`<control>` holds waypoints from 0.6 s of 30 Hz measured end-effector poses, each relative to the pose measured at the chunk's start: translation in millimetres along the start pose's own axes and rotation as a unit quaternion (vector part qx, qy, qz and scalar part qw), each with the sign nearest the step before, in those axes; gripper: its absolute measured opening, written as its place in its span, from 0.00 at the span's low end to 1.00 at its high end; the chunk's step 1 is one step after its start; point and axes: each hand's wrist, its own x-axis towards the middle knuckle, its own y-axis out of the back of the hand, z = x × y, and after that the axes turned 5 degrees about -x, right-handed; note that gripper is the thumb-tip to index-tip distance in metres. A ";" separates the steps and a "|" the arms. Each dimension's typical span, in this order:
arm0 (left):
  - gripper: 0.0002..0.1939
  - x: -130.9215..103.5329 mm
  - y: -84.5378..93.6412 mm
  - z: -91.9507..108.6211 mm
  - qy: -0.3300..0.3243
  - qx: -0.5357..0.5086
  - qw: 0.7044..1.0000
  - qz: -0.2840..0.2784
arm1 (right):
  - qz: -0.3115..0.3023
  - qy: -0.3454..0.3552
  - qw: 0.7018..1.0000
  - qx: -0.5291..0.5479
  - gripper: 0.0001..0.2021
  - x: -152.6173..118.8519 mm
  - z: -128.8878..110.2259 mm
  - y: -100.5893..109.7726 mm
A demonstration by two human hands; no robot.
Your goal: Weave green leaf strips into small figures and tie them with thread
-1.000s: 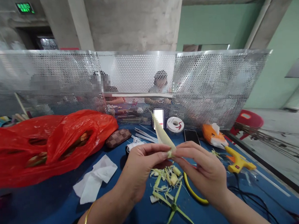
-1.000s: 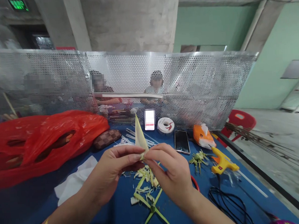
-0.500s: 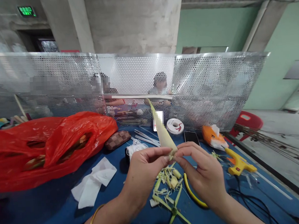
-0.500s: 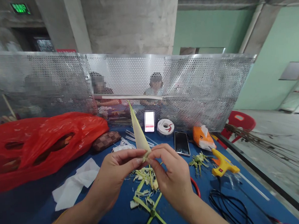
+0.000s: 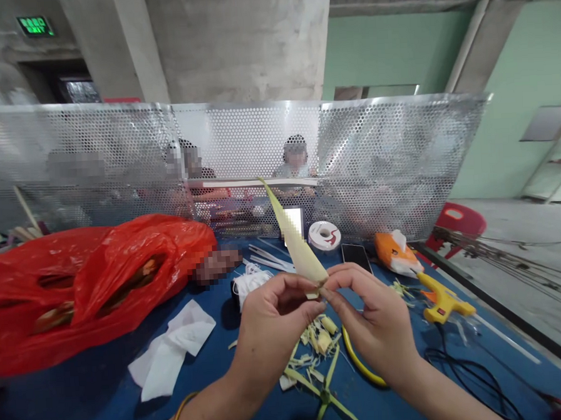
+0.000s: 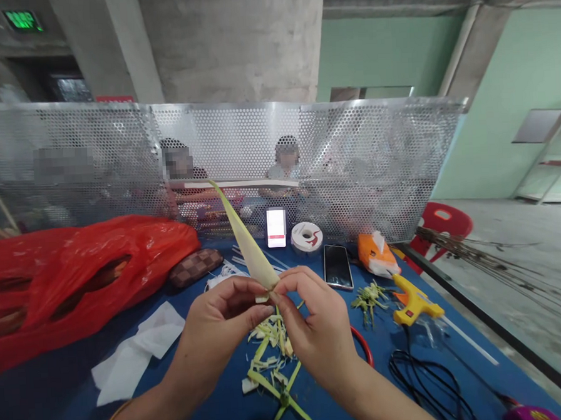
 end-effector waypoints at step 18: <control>0.13 -3.0 -3.4 -2.8 0.013 -0.024 0.998 0.049 | 0.015 -0.098 0.992 0.072 0.04 -1.4 -1.5 -2.7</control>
